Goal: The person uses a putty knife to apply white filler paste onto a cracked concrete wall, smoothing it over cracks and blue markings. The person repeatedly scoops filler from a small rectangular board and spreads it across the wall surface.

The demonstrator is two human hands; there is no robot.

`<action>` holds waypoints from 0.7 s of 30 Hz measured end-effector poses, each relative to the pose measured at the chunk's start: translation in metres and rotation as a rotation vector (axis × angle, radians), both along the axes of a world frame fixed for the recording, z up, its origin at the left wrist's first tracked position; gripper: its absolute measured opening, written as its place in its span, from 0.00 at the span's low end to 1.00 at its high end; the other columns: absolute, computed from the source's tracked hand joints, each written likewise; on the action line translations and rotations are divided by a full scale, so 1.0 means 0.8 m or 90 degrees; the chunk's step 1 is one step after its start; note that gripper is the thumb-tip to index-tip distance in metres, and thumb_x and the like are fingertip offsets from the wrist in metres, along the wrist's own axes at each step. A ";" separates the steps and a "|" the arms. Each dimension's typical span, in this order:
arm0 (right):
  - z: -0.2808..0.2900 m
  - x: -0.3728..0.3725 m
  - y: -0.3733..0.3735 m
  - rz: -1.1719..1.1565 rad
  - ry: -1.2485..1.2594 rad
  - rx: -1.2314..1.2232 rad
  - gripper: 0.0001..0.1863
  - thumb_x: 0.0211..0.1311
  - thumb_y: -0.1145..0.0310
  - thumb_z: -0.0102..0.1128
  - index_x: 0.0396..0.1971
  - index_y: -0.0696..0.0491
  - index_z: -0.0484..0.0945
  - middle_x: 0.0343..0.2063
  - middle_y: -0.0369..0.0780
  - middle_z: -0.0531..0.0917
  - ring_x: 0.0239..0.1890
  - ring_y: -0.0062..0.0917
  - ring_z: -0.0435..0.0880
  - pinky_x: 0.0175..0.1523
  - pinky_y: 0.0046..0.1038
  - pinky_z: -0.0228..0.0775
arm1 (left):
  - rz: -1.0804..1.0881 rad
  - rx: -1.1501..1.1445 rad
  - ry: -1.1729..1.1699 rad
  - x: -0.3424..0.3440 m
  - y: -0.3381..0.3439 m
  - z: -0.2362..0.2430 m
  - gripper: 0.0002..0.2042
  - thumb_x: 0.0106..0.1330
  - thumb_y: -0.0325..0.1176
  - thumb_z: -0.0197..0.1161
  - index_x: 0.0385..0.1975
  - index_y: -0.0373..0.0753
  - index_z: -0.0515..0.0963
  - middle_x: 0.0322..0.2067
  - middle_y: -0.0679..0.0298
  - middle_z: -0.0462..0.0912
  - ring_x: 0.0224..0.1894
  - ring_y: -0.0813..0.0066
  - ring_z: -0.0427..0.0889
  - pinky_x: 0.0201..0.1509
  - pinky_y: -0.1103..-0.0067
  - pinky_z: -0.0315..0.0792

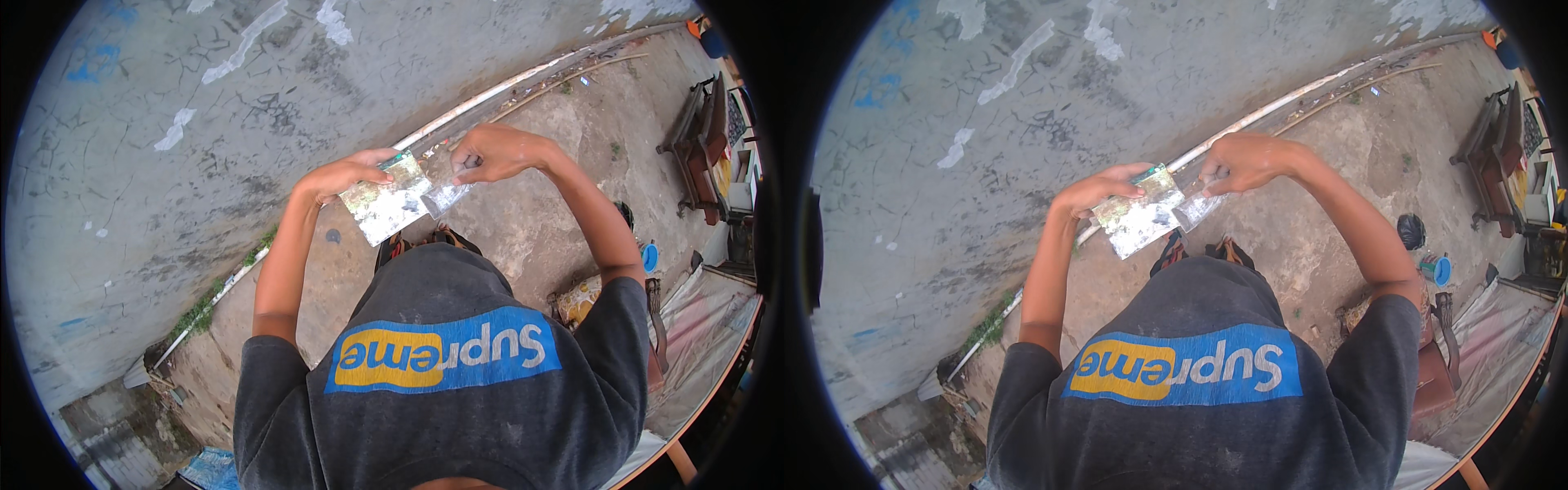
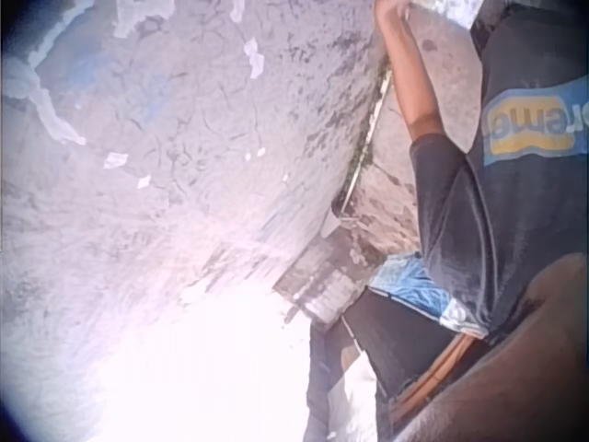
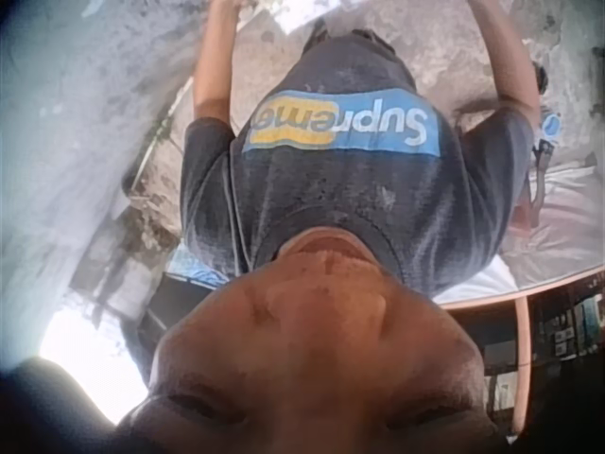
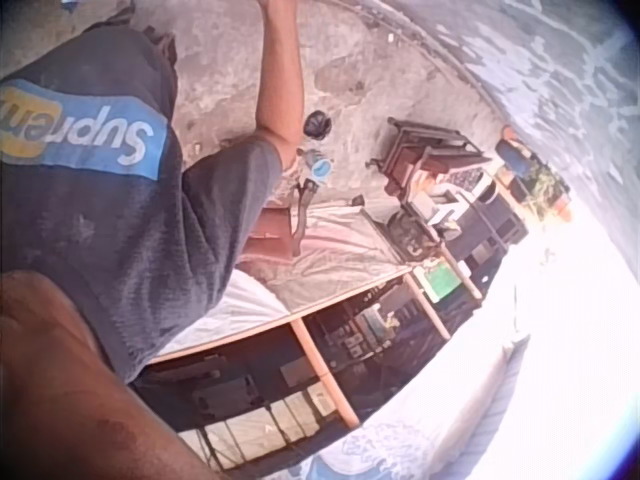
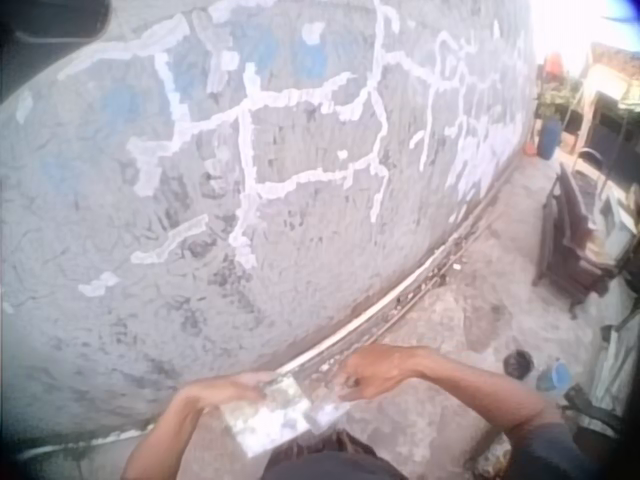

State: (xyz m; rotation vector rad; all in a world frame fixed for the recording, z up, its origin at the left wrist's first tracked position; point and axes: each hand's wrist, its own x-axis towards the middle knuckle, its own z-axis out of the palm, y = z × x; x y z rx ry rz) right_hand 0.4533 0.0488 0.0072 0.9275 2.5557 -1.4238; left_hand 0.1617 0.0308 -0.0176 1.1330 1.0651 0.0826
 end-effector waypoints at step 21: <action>-0.031 -0.007 0.017 -0.090 0.114 -0.154 0.13 0.61 0.61 0.63 0.26 0.57 0.81 0.15 0.34 0.78 0.17 0.17 0.74 0.24 0.23 0.64 | 0.040 -0.106 0.059 0.006 0.005 -0.017 0.35 0.60 0.34 0.60 0.67 0.28 0.57 0.56 0.50 0.74 0.54 0.71 0.77 0.54 0.80 0.73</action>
